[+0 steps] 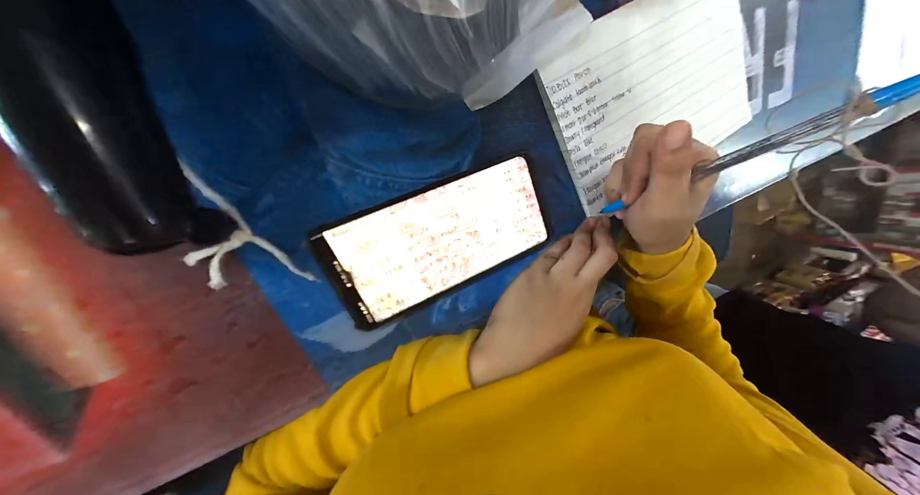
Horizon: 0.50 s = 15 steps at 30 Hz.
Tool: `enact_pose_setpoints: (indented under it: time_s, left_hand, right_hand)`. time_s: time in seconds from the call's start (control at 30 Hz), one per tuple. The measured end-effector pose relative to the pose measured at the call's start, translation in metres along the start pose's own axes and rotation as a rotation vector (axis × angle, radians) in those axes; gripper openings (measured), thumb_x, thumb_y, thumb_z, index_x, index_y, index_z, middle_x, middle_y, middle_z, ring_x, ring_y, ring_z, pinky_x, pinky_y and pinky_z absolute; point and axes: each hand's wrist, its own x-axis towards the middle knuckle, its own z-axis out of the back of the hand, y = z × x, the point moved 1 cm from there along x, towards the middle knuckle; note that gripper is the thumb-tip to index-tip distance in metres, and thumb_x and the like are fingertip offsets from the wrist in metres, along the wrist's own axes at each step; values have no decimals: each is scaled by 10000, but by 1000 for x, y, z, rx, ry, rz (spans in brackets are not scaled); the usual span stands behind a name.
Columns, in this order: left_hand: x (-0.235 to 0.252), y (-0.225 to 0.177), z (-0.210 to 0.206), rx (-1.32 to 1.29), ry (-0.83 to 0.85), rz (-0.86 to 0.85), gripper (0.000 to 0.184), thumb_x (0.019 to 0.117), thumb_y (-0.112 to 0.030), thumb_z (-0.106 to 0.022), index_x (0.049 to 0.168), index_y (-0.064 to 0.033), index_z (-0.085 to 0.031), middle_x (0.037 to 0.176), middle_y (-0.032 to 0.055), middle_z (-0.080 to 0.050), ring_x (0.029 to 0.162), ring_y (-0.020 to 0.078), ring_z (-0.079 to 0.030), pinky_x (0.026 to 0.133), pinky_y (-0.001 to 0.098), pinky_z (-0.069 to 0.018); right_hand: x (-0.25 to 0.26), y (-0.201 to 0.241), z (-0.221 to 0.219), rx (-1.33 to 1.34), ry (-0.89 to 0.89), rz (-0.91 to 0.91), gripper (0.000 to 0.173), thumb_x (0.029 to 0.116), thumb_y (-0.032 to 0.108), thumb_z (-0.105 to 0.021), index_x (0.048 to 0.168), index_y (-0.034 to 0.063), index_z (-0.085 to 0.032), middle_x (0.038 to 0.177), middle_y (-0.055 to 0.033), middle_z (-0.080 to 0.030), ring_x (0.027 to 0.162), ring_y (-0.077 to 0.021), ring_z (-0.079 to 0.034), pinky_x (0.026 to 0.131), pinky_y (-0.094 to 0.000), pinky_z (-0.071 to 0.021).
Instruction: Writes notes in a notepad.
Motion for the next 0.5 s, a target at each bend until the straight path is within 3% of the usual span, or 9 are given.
enact_pose_setpoints:
  time_s: [0.1,0.5]
  left_hand:
    - [0,1,-2,-52,-43,2,353,957,1,-551,1299,61,-613,1325,221,-647,1174,303,-681,936,330,-547]
    - [1,1,0,-22,-57,-17,358,939,28,-552,1290,63,-615,1308,223,-655,1174,297,-681,947,313,-538]
  right_hand:
    - [-4,-2,-1,-50,-35,29,414,1070,204,-497,659,246,-533,582,202,-508,502,100,-489,473,-92,-418]
    - [-7,-6,1,-218,-64,111,432,1036,164,-512,609,210,-457,555,174,-456,514,94,-474,495,-101,-406]
